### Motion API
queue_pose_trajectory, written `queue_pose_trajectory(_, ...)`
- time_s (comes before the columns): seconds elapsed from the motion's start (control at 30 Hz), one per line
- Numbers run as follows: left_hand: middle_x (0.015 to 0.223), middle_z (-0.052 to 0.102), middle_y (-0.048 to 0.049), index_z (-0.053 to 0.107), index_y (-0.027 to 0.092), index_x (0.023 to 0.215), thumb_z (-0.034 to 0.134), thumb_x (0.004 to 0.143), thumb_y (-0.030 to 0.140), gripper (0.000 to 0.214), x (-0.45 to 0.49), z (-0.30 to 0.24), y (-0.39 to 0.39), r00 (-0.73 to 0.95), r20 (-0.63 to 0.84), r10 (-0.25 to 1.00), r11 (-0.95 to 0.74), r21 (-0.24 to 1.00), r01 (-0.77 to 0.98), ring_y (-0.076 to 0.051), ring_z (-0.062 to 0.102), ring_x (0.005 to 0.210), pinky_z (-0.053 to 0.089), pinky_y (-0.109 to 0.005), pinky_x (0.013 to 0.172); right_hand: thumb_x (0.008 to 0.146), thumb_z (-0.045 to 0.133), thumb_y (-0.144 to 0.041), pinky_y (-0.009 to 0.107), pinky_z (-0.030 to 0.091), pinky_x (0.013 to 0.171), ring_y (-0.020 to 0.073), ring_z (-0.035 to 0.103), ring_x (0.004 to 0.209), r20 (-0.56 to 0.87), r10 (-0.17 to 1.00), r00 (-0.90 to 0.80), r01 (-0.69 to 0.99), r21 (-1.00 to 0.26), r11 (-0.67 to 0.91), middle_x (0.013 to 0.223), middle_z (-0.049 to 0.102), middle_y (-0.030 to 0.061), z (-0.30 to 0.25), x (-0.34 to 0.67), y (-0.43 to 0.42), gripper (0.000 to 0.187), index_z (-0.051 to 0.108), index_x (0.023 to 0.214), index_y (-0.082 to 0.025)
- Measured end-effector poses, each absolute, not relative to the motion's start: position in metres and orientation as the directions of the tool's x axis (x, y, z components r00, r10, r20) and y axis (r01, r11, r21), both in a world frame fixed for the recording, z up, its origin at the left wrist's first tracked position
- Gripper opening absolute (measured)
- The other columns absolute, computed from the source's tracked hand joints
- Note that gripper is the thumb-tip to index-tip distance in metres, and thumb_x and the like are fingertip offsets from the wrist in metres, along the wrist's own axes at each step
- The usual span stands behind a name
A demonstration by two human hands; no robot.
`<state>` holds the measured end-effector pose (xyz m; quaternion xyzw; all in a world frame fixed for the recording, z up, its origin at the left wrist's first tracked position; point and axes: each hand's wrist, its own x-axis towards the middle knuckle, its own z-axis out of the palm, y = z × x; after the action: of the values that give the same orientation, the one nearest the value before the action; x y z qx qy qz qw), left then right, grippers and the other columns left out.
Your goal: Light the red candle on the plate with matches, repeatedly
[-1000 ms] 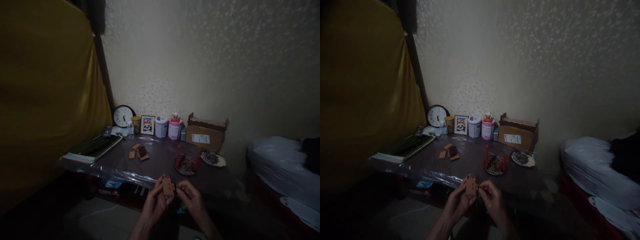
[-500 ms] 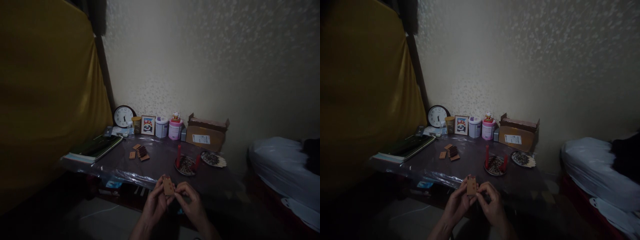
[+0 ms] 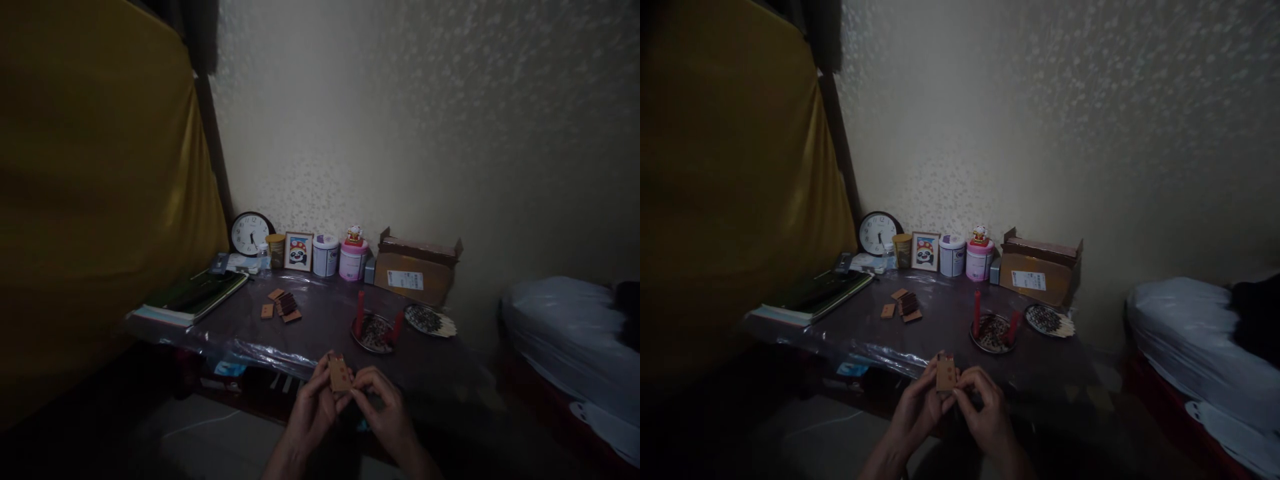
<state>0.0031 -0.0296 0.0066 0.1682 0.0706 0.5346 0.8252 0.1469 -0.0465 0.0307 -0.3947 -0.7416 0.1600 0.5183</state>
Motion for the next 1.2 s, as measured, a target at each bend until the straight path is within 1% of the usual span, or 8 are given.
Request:
queue_pose_trajectory(0.1,0.098,0.065,-0.0073,0.049,0.024,0.115,0.047,0.085,0.017,0.031,0.0026,0.0075,-0.0299,0.428,0.06,0.902,0.381,0.356,-0.853,-0.02,0.061,0.096,0.042,-0.034,0.084,0.08,0.057,-0.014,0.021,0.044,0.062,0.0136,0.058,0.071,0.64,0.753,-0.155,0.414,-0.65,0.637,0.074,0.058,-0.0004,0.0302,0.1475,-0.0471,0.009,0.054,0.074,-0.021)
queue_pose_trajectory(0.3,0.096,0.066,-0.008,0.055,0.022,0.103,0.045,0.085,0.018,0.02,0.0017,0.0087,-0.0306,0.435,0.067,0.898,0.38,0.381,-0.843,-0.018,0.061,0.094,0.041,-0.034,0.086,0.08,0.056,-0.014,0.021,0.044,0.063,0.0134,0.058,0.071,0.63,0.762,-0.151,0.427,-0.654,0.625,0.074,0.058,-0.0003,0.028,0.1479,-0.0474,0.01,0.054,0.073,-0.021)
queue_pose_trajectory(0.47,0.097,0.065,-0.0086,0.059,0.019,0.097,0.047,0.085,0.02,0.017,0.003,0.0085,-0.0309,0.436,0.072,0.897,0.367,0.428,-0.826,-0.019,0.061,0.092,0.042,-0.033,0.085,0.08,0.056,-0.014,0.02,0.044,0.064,0.0132,0.058,0.072,0.647,0.751,-0.128,0.433,-0.645,0.63,0.075,0.058,-0.0005,0.0263,0.1486,-0.0444,0.009,0.054,0.074,-0.021)
queue_pose_trajectory(0.63,0.094,0.063,-0.0058,0.061,0.019,0.094,0.053,0.081,0.02,0.015,0.0061,0.0061,-0.0291,0.332,0.026,0.943,0.273,0.511,-0.815,-0.017,0.059,0.086,0.044,-0.03,0.077,0.08,0.057,-0.014,0.019,0.043,0.062,0.0122,0.057,0.07,0.657,0.745,-0.116,0.439,-0.639,0.632,0.075,0.058,-0.0012,0.025,0.1493,-0.0421,0.009,0.054,0.075,-0.021)
queue_pose_trajectory(0.8,0.094,0.061,-0.0061,0.061,0.019,0.095,0.057,0.079,0.023,0.017,0.0071,0.0054,-0.0288,0.255,0.004,0.967,0.201,0.608,-0.768,-0.018,0.057,0.089,0.044,-0.029,0.076,0.081,0.056,-0.015,0.019,0.044,0.063,0.0124,0.058,0.071,0.643,0.758,-0.105,0.439,-0.654,0.616,0.075,0.058,-0.0006,0.0235,0.1497,-0.0417,0.008,0.055,0.075,-0.021)
queue_pose_trajectory(0.93,0.092,0.062,-0.0052,0.059,0.022,0.099,0.059,0.078,0.029,0.022,0.0081,0.0074,-0.0295,0.208,0.002,0.978,0.157,0.646,-0.747,-0.019,0.058,0.087,0.045,-0.029,0.073,0.08,0.057,-0.017,0.019,0.045,0.062,0.0128,0.058,0.069,0.65,0.755,-0.092,0.438,-0.654,0.617,0.074,0.058,-0.0005,0.0249,0.149,-0.0432,0.007,0.055,0.075,-0.021)
queue_pose_trajectory(1.1,0.09,0.063,-0.0059,0.063,0.021,0.09,0.069,0.067,0.034,0.028,0.0089,0.0121,-0.0299,0.149,-0.025,0.989,0.122,0.711,-0.692,-0.021,0.059,0.086,0.046,-0.03,0.071,0.081,0.057,-0.019,0.019,0.046,0.061,0.0133,0.059,0.07,0.653,0.753,-0.078,0.45,-0.651,0.611,0.074,0.059,0.0002,0.0259,0.1487,-0.0432,0.007,0.056,0.074,-0.021)
queue_pose_trajectory(1.2,0.089,0.065,-0.0067,0.064,0.02,0.089,0.068,0.067,0.035,0.027,0.0086,0.0142,-0.0299,0.155,-0.037,0.987,0.135,0.705,-0.696,-0.021,0.06,0.085,0.046,-0.031,0.072,0.081,0.057,-0.021,0.02,0.046,0.061,0.0135,0.059,0.069,0.654,0.753,-0.069,0.464,-0.647,0.605,0.073,0.059,0.0001,0.025,0.15,-0.0417,0.009,0.056,0.073,-0.021)
